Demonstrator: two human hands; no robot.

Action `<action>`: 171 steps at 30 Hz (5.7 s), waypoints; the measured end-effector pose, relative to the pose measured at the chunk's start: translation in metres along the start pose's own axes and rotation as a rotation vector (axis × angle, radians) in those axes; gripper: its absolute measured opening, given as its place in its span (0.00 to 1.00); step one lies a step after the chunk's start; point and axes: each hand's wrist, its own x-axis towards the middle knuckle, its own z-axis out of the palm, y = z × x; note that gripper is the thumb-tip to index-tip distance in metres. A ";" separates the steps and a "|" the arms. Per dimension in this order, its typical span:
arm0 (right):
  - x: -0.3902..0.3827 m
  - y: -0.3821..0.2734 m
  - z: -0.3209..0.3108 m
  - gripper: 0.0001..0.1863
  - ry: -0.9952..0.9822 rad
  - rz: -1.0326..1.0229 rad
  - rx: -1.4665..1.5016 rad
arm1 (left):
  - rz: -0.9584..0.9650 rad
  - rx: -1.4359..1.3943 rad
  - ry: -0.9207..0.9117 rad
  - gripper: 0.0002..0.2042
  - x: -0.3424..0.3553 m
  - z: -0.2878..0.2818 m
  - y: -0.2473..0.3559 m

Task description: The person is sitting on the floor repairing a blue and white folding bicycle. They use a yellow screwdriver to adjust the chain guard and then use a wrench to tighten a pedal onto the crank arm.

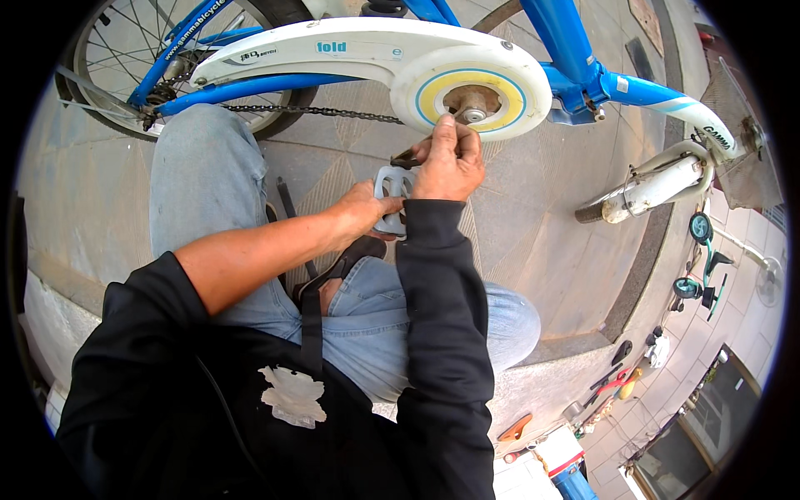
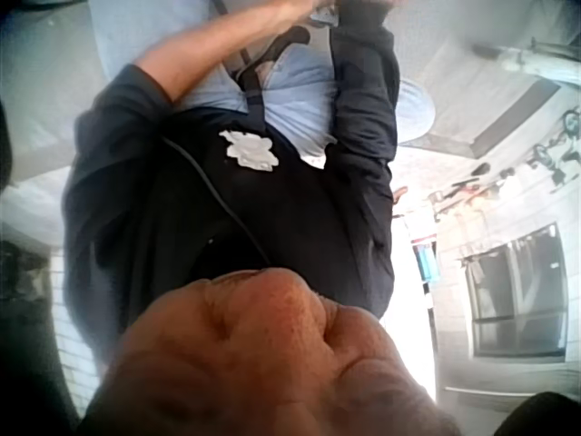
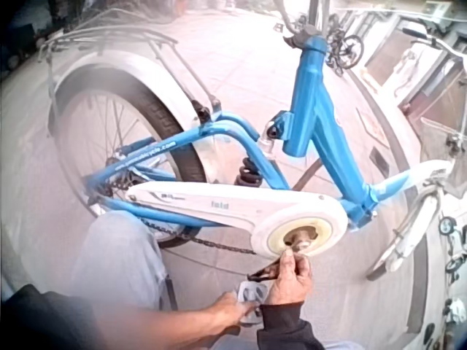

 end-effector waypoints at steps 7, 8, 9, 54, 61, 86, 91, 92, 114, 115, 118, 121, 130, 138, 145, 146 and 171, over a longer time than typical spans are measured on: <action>0.010 -0.002 -0.016 0.12 0.142 0.075 0.018 | 0.003 -0.007 -0.007 0.15 0.003 -0.004 0.000; 0.017 0.000 -0.032 0.12 0.263 0.128 0.046 | -0.002 0.006 -0.016 0.15 0.003 -0.002 -0.002; 0.030 0.008 -0.054 0.11 0.269 0.165 0.194 | 0.010 0.009 0.001 0.16 -0.001 0.002 0.001; 0.017 -0.004 -0.018 0.16 0.049 0.264 0.283 | 0.010 0.051 0.102 0.14 0.003 0.003 -0.003; -0.003 0.001 -0.001 0.17 -0.028 0.035 0.084 | -0.015 0.022 0.053 0.14 -0.001 0.000 0.000; 0.012 -0.001 -0.017 0.13 0.089 0.184 0.219 | 0.009 0.002 0.015 0.15 -0.001 0.002 -0.001; 0.015 -0.003 -0.014 0.13 0.084 0.216 0.261 | 0.017 -0.009 -0.003 0.15 -0.001 0.003 -0.002; 0.014 -0.004 -0.011 0.13 0.060 0.200 0.238 | 0.017 -0.016 -0.005 0.14 0.000 0.002 -0.003; 0.004 -0.005 -0.012 0.14 -0.139 -0.068 -0.253 | -0.015 0.071 -0.005 0.10 -0.005 0.007 0.005; 0.002 -0.008 -0.014 0.14 -0.162 -0.104 -0.331 | -0.019 0.074 0.031 0.09 -0.008 0.010 0.009; -0.016 0.003 -0.012 0.15 0.145 -0.092 -0.467 | 0.006 0.019 0.046 0.10 0.003 0.005 -0.004; -0.014 0.010 -0.026 0.17 0.192 -0.047 -0.580 | 0.026 0.040 -0.013 0.12 0.004 0.004 -0.007; -0.014 -0.011 -0.017 0.19 -0.061 -0.154 -0.921 | 0.024 0.033 0.008 0.12 0.000 0.001 -0.005; -0.010 0.011 -0.030 0.14 0.105 0.148 -0.112 | 0.019 0.027 -0.012 0.12 0.002 0.001 -0.008; -0.019 0.026 -0.021 0.09 0.042 -0.166 -0.435 | 0.004 0.021 0.019 0.13 -0.003 0.003 -0.004; -0.017 0.025 -0.023 0.09 0.092 -0.050 -0.303 | -0.002 0.012 0.013 0.13 -0.003 0.003 -0.004; -0.022 0.010 -0.021 0.14 0.090 -0.154 -0.605 | -0.017 0.015 -0.003 0.13 0.003 0.003 -0.010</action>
